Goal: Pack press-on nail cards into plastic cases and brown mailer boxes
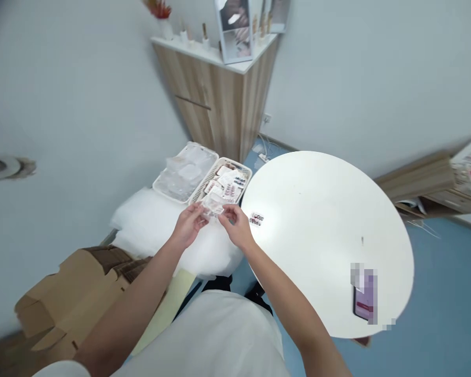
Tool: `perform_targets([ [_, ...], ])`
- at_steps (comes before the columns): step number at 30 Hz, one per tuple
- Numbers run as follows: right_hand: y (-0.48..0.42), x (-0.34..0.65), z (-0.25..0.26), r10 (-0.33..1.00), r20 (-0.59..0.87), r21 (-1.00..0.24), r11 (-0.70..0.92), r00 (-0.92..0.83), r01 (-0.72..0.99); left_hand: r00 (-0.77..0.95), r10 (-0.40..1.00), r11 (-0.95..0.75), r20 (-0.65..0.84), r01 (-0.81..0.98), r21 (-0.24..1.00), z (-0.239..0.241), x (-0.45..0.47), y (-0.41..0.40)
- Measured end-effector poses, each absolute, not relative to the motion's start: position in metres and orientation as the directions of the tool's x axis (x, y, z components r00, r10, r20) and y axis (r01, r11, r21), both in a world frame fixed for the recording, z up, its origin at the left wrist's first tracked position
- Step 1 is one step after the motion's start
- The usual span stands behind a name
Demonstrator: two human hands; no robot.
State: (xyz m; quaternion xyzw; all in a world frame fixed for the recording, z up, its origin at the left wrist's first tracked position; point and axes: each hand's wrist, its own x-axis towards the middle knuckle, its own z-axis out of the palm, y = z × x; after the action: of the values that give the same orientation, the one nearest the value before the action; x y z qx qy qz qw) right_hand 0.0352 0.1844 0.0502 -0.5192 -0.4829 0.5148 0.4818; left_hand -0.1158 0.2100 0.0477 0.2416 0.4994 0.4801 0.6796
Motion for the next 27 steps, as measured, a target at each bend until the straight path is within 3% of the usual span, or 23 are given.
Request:
perform_targets([
  [5,0.086,0.131,0.059,0.973,-0.200,-0.978,-0.205,0.111,0.033,0.267,0.861,0.482,-0.433,-0.159,0.861,0.052,-0.037,0.152],
  [10,0.002,0.212,0.056,0.916,-0.252,-0.964,-0.265,0.312,-0.001,0.478,0.797,0.338,-0.368,0.152,0.929,0.055,0.038,0.103],
  [14,-0.046,0.248,0.047,0.888,-0.282,-0.959,-0.261,0.364,-0.109,0.665,0.662,0.252,-0.346,0.237,0.938,0.057,0.088,0.065],
  [17,-0.069,0.260,0.039,0.872,-0.328,-0.938,-0.256,0.362,-0.231,0.674,0.637,0.301,-0.374,0.228,0.926,0.054,0.115,0.042],
  [21,-0.091,0.272,0.032,0.831,-0.336,-0.929,-0.215,0.443,-0.301,0.570,0.708,0.365,-0.416,0.209,0.907,0.048,0.133,0.021],
  [27,-0.104,0.279,0.028,0.774,-0.332,-0.932,-0.181,0.539,-0.314,0.592,0.719,0.181,-0.364,0.346,0.920,0.045,0.130,0.005],
])
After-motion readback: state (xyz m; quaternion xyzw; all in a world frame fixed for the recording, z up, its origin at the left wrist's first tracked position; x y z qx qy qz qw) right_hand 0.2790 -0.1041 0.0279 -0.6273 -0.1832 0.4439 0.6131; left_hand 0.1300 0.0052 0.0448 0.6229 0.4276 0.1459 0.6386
